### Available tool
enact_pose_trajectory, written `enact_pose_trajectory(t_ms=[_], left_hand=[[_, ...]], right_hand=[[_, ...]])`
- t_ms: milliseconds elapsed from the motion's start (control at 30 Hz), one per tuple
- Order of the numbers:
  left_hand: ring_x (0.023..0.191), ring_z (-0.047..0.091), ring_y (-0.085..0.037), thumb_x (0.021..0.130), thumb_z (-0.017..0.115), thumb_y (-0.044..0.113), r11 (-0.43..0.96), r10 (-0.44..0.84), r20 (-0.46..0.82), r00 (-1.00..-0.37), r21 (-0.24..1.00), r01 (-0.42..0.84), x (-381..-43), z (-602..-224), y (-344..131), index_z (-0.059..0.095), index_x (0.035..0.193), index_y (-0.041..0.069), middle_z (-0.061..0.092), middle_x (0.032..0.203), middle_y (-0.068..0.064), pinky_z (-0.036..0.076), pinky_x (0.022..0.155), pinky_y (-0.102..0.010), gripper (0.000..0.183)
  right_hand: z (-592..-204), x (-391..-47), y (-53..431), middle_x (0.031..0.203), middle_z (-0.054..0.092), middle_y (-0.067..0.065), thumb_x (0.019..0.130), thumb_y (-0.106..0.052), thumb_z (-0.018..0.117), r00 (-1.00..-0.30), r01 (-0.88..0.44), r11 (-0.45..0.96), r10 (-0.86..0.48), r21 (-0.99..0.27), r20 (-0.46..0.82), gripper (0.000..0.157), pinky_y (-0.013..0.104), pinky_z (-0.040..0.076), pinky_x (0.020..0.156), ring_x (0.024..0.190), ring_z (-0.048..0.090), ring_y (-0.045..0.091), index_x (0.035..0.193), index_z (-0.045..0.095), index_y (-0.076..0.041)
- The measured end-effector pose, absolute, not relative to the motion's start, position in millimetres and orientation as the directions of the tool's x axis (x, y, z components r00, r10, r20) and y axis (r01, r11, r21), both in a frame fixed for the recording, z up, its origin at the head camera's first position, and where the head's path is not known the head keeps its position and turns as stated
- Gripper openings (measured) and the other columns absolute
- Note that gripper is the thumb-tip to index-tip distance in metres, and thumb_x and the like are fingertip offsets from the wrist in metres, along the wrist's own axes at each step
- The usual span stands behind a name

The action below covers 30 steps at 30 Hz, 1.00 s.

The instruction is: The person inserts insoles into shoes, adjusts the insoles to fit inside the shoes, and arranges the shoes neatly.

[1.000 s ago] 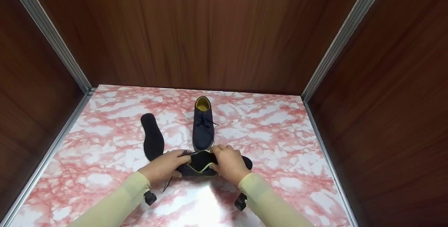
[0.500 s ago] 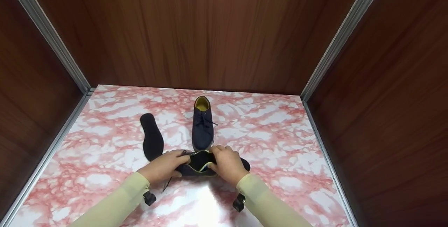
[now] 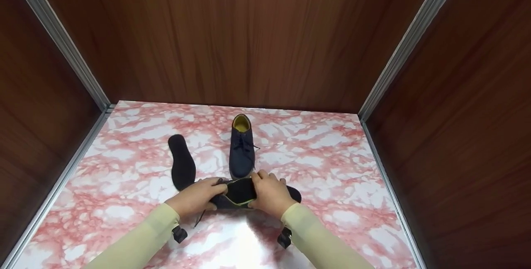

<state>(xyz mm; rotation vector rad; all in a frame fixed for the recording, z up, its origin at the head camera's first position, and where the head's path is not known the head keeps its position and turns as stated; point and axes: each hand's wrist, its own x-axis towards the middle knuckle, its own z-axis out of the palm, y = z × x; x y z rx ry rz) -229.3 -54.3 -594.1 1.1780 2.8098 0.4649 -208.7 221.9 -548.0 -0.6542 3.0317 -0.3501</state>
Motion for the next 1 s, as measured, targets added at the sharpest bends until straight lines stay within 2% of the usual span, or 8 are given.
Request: enact_pose_trajectory(t_ms=[200,400,600,800,1000], left_hand=[[0.118,0.072,-0.027,0.082,0.096,0.023,0.661,0.71,0.072,-0.701,0.277,0.698,-230,-596,-54,0.062,0.126,0.029,0.068,0.13,0.0,0.061,0.098,-0.047,0.056],[0.12,0.072,-0.027,0.083,0.096,0.025,0.665,0.71,0.069,-0.701,0.264,0.699,-230,-597,-52,0.062,0.127,0.029,0.068,0.135,-0.001,0.061,0.098,-0.047,0.056],[0.118,0.071,-0.026,0.084,0.095,0.024,0.667,0.708,0.063,-0.704,0.271,0.695,-229,-595,-53,0.062,0.124,0.029,0.068,0.13,0.0,0.06,0.098,-0.046,0.052],[0.124,0.07,-0.026,0.085,0.095,0.024,0.664,0.708,0.064,-0.704,0.281,0.693,-229,-595,-53,0.062,0.124,0.029,0.068,0.135,0.0,0.06,0.102,-0.047,0.051],[0.128,0.068,-0.026,0.086,0.094,0.024,0.659,0.71,0.069,-0.701,0.287,0.695,-229,-595,-54,0.06,0.123,0.029,0.067,0.138,0.0,0.059,0.105,-0.045,0.051]], right_hand=[[-545,-212,215,0.109,0.07,0.009,0.071,-0.026,0.1,-0.888,-0.46,0.864,-0.452,-0.206,0.085,0.065,0.059,0.061,0.078,0.096,0.072,0.034,0.124,0.068,-0.005],[-546,-211,211,0.116,0.071,0.009,0.076,-0.02,0.095,-0.874,-0.485,0.846,-0.478,-0.222,0.09,0.063,0.059,0.061,0.079,0.102,0.071,0.034,0.132,0.07,-0.004],[-547,-212,208,0.114,0.071,0.006,0.078,-0.018,0.097,-0.876,-0.481,0.83,-0.472,-0.282,0.103,0.054,0.057,0.062,0.082,0.104,0.07,0.032,0.126,0.074,-0.01],[-546,-211,207,0.116,0.073,0.007,0.082,-0.018,0.095,-0.886,-0.458,0.828,-0.456,-0.323,0.088,0.05,0.057,0.062,0.089,0.108,0.07,0.033,0.126,0.074,-0.01],[-548,-212,207,0.119,0.073,0.008,0.085,-0.019,0.094,-0.886,-0.457,0.821,-0.454,-0.341,0.094,0.05,0.058,0.061,0.089,0.111,0.069,0.034,0.129,0.073,-0.009]])
